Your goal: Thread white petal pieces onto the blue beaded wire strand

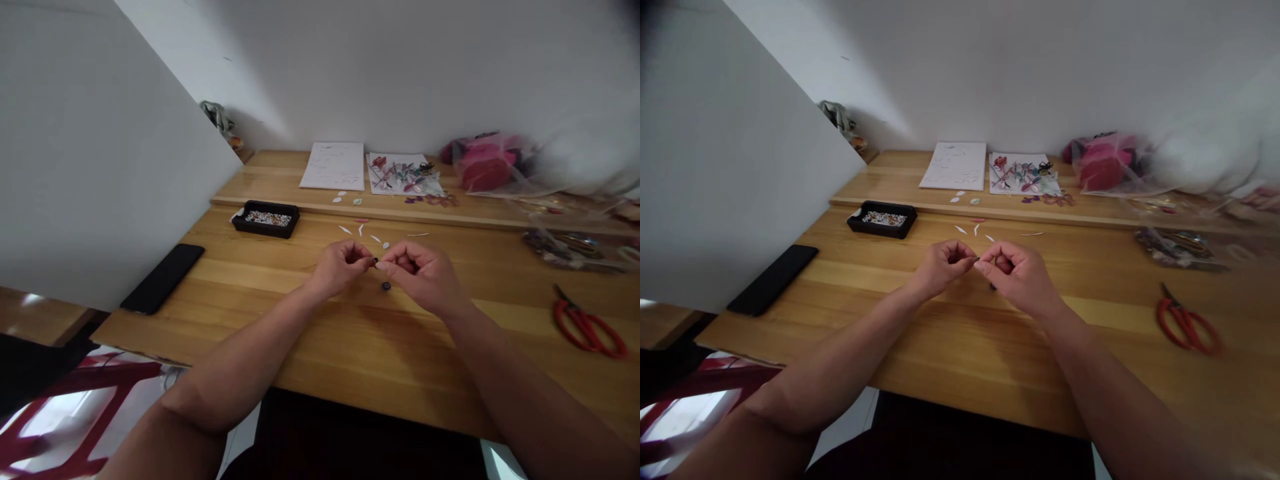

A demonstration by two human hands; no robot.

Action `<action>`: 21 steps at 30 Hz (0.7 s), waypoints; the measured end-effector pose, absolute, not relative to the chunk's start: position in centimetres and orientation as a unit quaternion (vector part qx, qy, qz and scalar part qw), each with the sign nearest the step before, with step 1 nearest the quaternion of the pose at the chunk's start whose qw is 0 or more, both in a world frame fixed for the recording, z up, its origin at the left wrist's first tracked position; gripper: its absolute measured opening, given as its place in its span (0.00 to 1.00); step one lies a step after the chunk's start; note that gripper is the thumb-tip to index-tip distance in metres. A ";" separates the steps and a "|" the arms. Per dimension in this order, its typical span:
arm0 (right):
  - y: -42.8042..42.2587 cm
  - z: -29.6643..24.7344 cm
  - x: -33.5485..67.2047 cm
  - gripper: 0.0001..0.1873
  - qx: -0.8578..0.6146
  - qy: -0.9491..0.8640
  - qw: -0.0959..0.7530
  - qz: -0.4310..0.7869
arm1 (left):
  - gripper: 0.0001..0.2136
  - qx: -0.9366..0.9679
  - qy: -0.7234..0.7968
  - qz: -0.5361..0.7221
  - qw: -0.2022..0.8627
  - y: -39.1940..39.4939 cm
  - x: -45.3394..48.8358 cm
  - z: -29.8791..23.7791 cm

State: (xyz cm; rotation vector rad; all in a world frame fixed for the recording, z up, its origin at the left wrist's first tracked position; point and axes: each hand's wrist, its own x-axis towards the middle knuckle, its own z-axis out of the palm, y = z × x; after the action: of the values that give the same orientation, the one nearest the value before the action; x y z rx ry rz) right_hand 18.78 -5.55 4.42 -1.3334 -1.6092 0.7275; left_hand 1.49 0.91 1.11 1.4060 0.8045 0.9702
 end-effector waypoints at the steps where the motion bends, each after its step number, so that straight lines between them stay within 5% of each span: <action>1: -5.5 4.5 19.0 0.08 -0.543 -0.646 0.460 0.276 | 0.07 0.615 0.337 0.402 0.589 0.8 1.5 1.1; 9: -4.2 3.8 19.9 0.09 -0.573 -0.597 0.504 0.247 | 0.11 0.608 0.251 0.343 0.670 -0.1 1.0 2.0; 21: -3.5 1.7 19.1 0.19 -0.548 -0.510 0.478 0.459 | 0.11 0.488 0.263 0.446 0.703 0.6 1.2 1.8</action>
State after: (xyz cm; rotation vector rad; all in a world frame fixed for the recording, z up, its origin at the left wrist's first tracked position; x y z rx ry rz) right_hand 19.13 -3.50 1.73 -1.3372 -1.2458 1.1213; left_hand 1.18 0.62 1.76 1.0867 0.5849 0.9913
